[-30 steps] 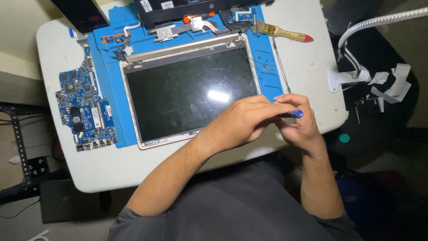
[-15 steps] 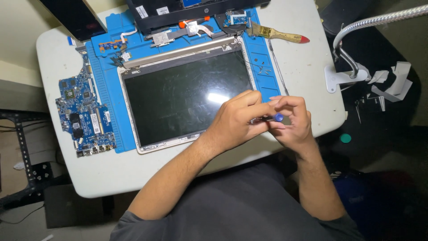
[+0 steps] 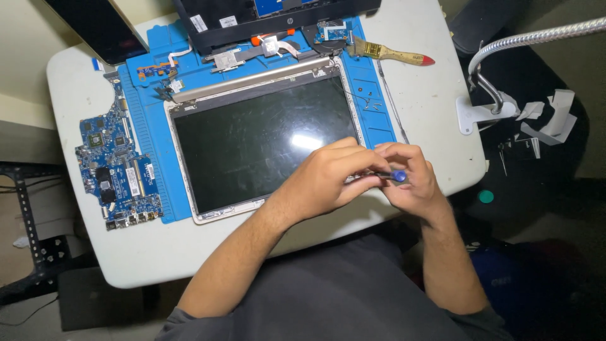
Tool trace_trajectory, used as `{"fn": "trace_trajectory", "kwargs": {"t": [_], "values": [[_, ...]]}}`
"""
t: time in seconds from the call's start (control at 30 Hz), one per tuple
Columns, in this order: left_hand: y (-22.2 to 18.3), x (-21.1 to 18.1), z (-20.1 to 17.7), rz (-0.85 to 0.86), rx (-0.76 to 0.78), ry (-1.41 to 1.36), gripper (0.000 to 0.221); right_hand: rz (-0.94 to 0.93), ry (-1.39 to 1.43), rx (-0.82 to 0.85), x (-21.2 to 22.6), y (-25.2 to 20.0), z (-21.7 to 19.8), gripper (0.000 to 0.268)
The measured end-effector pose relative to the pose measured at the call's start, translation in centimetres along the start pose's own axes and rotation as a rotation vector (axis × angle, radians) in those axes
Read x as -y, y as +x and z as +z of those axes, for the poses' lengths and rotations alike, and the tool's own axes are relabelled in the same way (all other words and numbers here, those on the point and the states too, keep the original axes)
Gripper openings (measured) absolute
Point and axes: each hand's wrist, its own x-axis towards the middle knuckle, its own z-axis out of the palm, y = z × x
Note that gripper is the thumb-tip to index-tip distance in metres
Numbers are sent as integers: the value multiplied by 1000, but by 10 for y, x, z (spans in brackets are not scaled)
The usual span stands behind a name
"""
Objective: Disassembling a laptop screen assembly by prying off the bezel and unscrewing the LCD panel.
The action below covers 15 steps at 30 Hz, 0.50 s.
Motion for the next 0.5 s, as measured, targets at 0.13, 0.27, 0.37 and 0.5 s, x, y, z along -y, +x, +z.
{"fn": "trace_trajectory", "kwargs": {"t": [0.13,0.27,0.37,0.5], "values": [[0,12,13,8,-82,125,16,11,-96,-107,-16,-10,7,46],[4,7,10,36,-73,66,21,-2,-87,-134,-32,-20,3,43],[4,0,7,40,-20,-17,23,-21,-115,-126,-26,-15,-2,38],[5,-1,3,22,-19,-86,12,84,-106,-34,-19,-19,-3,38]]}}
